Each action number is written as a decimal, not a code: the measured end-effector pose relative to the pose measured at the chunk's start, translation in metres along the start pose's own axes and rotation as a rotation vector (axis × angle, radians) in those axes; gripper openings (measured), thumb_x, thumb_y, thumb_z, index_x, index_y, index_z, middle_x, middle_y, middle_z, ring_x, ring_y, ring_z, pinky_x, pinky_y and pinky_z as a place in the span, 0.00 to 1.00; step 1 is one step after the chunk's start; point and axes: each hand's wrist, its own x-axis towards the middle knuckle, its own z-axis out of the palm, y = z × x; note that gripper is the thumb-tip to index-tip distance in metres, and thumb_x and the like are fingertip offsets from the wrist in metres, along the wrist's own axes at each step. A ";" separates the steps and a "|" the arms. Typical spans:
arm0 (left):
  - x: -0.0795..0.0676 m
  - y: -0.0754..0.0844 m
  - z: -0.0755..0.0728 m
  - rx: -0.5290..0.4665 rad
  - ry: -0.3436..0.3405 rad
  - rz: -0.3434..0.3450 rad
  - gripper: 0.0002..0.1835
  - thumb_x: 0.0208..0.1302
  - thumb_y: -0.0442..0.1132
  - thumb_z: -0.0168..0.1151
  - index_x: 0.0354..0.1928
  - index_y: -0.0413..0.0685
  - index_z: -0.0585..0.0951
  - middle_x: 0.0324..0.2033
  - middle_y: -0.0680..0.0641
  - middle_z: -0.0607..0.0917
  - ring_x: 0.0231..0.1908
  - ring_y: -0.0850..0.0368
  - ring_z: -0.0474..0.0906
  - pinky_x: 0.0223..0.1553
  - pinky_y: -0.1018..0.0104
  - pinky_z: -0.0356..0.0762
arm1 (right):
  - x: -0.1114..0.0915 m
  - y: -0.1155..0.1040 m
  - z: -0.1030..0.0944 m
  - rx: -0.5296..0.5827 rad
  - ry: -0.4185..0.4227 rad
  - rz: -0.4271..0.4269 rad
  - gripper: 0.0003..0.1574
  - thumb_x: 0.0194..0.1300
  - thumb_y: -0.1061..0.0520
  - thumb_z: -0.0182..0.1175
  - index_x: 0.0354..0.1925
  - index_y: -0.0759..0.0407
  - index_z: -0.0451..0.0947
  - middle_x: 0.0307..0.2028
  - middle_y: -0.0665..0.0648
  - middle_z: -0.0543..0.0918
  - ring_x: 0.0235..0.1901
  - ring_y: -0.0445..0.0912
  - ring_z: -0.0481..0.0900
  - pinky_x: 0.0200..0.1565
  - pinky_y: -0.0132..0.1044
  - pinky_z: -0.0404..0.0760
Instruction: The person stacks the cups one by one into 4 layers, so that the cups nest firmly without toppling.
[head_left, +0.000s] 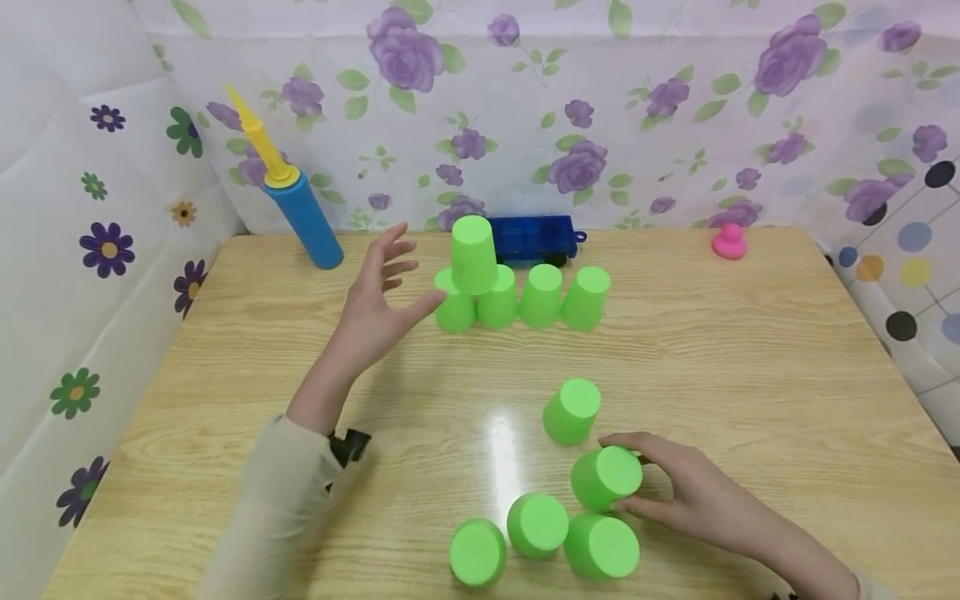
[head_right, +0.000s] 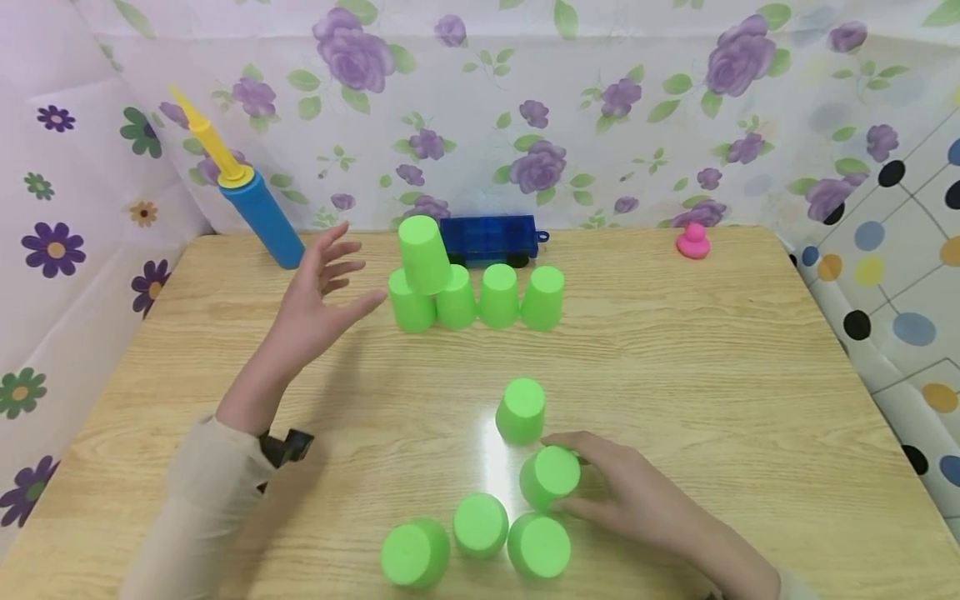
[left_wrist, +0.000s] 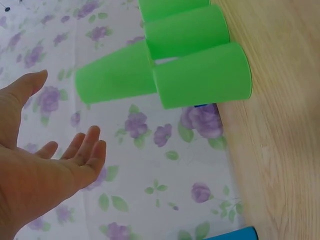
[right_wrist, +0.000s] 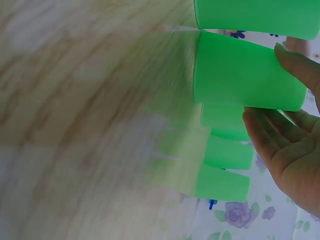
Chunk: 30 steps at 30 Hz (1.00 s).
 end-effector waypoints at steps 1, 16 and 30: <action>-0.007 0.002 0.000 0.009 -0.017 0.004 0.44 0.57 0.45 0.67 0.70 0.62 0.53 0.63 0.49 0.66 0.61 0.52 0.66 0.62 0.52 0.63 | 0.000 0.000 -0.001 0.000 -0.001 0.002 0.39 0.50 0.50 0.71 0.60 0.49 0.69 0.50 0.40 0.78 0.46 0.37 0.78 0.45 0.35 0.80; -0.136 0.033 0.009 0.184 -0.323 0.197 0.33 0.55 0.49 0.67 0.63 0.64 0.66 0.58 0.61 0.72 0.59 0.61 0.68 0.57 0.54 0.71 | 0.028 -0.024 -0.069 -0.173 0.022 -0.105 0.43 0.45 0.50 0.74 0.60 0.45 0.69 0.50 0.40 0.78 0.44 0.35 0.77 0.43 0.32 0.79; -0.203 -0.002 0.052 -0.067 -0.040 0.247 0.43 0.38 0.38 0.79 0.60 0.42 0.70 0.55 0.48 0.77 0.54 0.59 0.72 0.54 0.69 0.71 | 0.092 -0.024 -0.115 -0.118 0.101 -0.220 0.48 0.39 0.61 0.77 0.60 0.55 0.70 0.51 0.48 0.79 0.46 0.33 0.75 0.47 0.22 0.74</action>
